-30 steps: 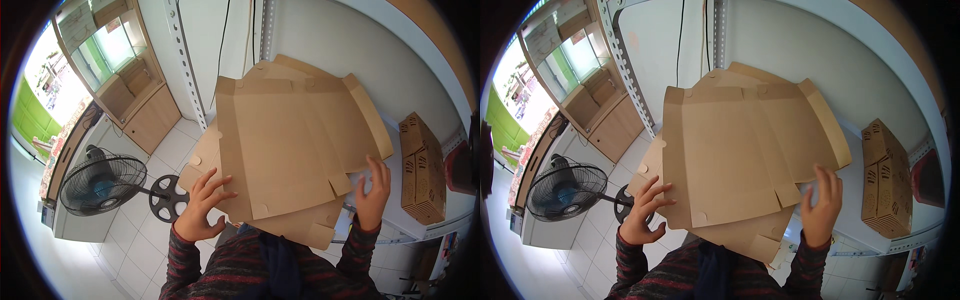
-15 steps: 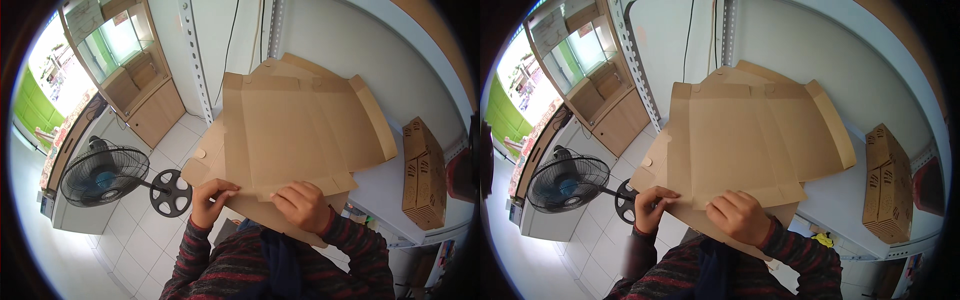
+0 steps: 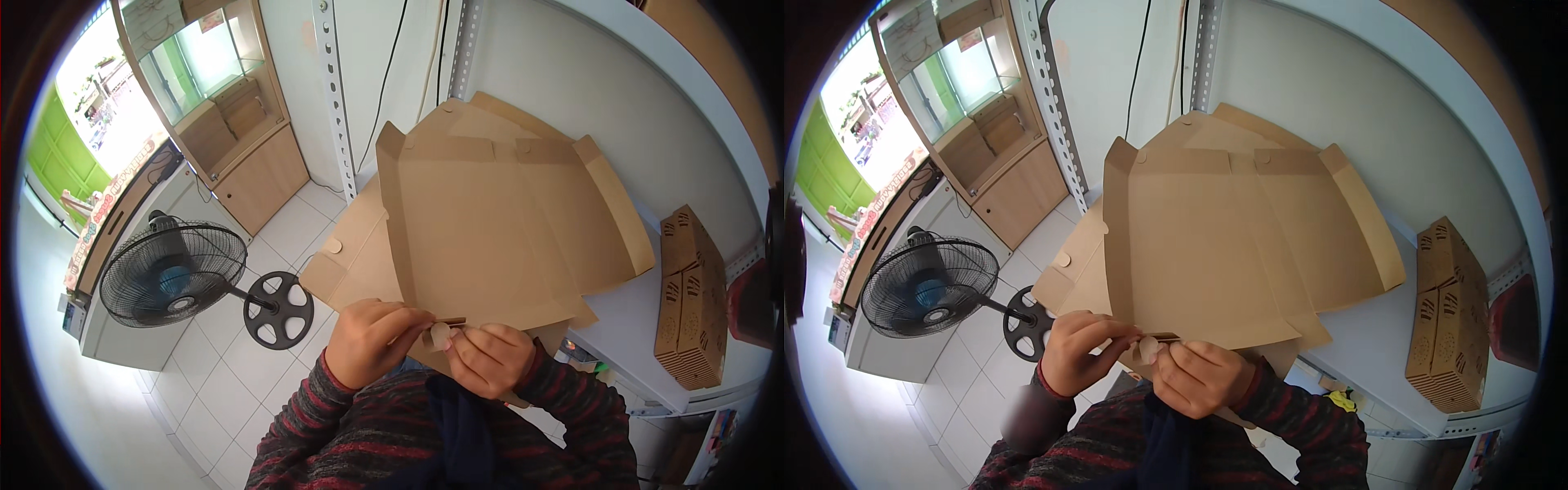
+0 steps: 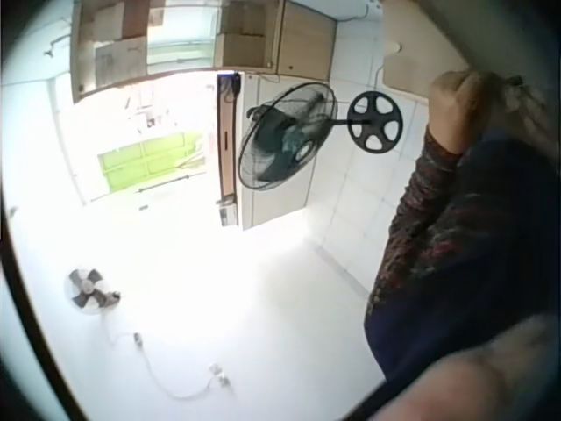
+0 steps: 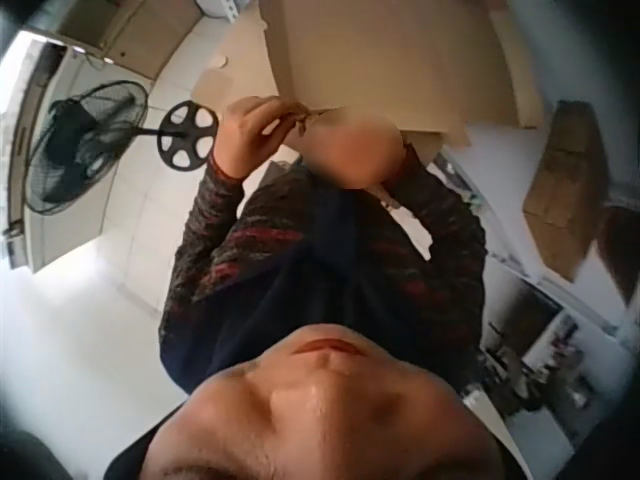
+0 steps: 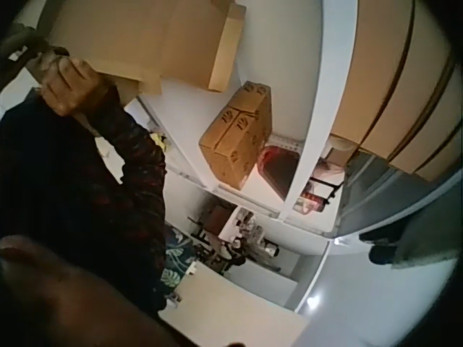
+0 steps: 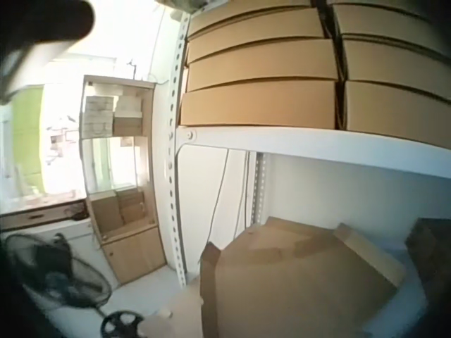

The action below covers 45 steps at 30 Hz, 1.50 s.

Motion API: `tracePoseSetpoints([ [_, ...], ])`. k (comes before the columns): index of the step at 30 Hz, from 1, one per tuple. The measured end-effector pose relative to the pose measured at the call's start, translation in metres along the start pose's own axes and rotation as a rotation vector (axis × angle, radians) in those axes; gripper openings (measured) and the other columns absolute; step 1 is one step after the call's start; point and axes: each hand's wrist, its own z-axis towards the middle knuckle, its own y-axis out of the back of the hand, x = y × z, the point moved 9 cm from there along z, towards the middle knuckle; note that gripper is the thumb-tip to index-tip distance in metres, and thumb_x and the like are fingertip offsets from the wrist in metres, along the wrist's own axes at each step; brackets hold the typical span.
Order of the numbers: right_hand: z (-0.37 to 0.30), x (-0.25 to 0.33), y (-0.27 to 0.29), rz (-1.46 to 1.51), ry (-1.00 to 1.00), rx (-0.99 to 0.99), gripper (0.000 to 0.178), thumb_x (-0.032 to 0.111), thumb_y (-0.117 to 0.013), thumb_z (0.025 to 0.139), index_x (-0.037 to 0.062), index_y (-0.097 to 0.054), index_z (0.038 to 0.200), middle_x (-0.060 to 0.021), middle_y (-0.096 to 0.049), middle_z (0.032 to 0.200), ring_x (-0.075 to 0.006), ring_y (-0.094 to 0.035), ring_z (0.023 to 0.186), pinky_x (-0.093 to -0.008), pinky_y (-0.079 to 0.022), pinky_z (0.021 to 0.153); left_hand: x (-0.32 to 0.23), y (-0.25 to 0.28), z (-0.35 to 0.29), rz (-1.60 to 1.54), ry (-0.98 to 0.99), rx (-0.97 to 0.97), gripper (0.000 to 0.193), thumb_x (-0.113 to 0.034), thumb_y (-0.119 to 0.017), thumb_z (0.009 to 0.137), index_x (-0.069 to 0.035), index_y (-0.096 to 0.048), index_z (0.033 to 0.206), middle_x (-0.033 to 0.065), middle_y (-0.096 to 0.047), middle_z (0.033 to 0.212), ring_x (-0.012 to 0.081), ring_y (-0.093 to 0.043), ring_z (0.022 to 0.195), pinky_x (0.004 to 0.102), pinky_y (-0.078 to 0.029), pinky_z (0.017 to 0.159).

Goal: The person assembles flat cardboard boxes by folding the flaps and tucking the tabs into slots to form the box structure. They handle multiple boxes sequentially, folding each one and stacking the finished units on a nearby shelf.

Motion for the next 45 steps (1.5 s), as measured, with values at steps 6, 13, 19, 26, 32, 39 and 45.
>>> tracePoseSetpoints([
  [6,-0.002,0.002,0.004,-0.05,0.019,-0.018,0.005,0.011,-0.062,0.077,0.0095,-0.06,0.074,-0.0018,-0.063,0.081,-0.0138,-0.062,0.075,-0.0257,-0.049,0.07,-0.006,-0.007,0.007,-0.023,-0.027,0.078,0.015,0.0,-0.072,0.075,-0.005,-0.069,0.088,0.0067,-0.068,0.074,0.0221,-0.064,0.061,0.0306,-0.049,0.055],
  [13,-0.009,0.003,0.0,-0.06,-0.007,-0.018,0.004,0.009,-0.063,0.077,0.0087,-0.059,0.074,-0.0031,-0.064,0.083,-0.0146,-0.061,0.076,-0.0262,-0.048,0.069,-0.002,-0.017,0.01,-0.071,0.008,0.168,0.012,-0.004,-0.067,0.081,-0.004,-0.064,0.093,0.0075,-0.063,0.072,0.0248,-0.063,0.061,0.0335,-0.048,0.054],
  [19,-0.009,-0.006,-0.004,0.011,-0.091,0.026,0.004,0.009,-0.062,0.078,0.006,-0.064,0.08,-0.0068,-0.067,0.088,-0.0168,-0.063,0.08,-0.0288,-0.05,0.071,0.009,-0.022,0.008,-0.188,0.089,0.233,0.014,-0.001,-0.063,0.083,-0.003,-0.063,0.097,0.0083,-0.063,0.074,0.0231,-0.064,0.062,0.0326,-0.049,0.056],
  [26,-0.01,-0.01,-0.005,0.028,-0.161,0.019,0.008,0.008,-0.063,0.078,0.0034,-0.067,0.084,-0.0082,-0.068,0.089,-0.018,-0.064,0.082,-0.0301,-0.051,0.072,0.007,-0.025,0.009,-0.23,0.008,0.329,0.024,0.002,-0.067,0.081,0.001,-0.065,0.105,0.011,-0.067,0.083,0.0212,-0.068,0.065,0.0287,-0.054,0.058],
  [32,-0.011,-0.014,-0.011,0.047,-0.215,0.002,0.01,0.009,-0.068,0.076,0.0025,-0.067,0.083,-0.0087,-0.067,0.089,-0.0183,-0.064,0.08,-0.0292,-0.052,0.069,0.007,-0.025,0.005,-0.131,0.028,0.307,0.031,-0.004,-0.073,0.075,-0.004,-0.067,0.104,0.0061,-0.064,0.077,0.0207,-0.065,0.065,0.0324,-0.05,0.059],
  [39,-0.007,-0.06,-0.022,0.276,-0.559,0.087,0.027,0.012,-0.073,0.073,0.0002,-0.066,0.096,-0.0082,-0.064,0.092,-0.0221,-0.062,0.077,-0.0315,-0.05,0.064,0.006,-0.014,0.01,0.207,0.008,0.065,0.019,-0.006,-0.072,0.07,-0.009,-0.068,0.088,0.0027,-0.061,0.071,0.0193,-0.054,0.056,0.0323,-0.041,0.057],
  [45,-0.007,-0.053,-0.031,0.3,-0.511,0.105,0.021,0.007,-0.074,0.071,0.0031,-0.065,0.089,-0.0071,-0.062,0.083,-0.0226,-0.06,0.073,-0.0362,-0.044,0.064,0.002,-0.022,0.01,0.343,-0.052,0.108,0.016,-0.008,-0.074,0.069,-0.01,-0.068,0.084,0.0021,-0.059,0.073,0.021,-0.052,0.068,0.0333,-0.041,0.063],
])
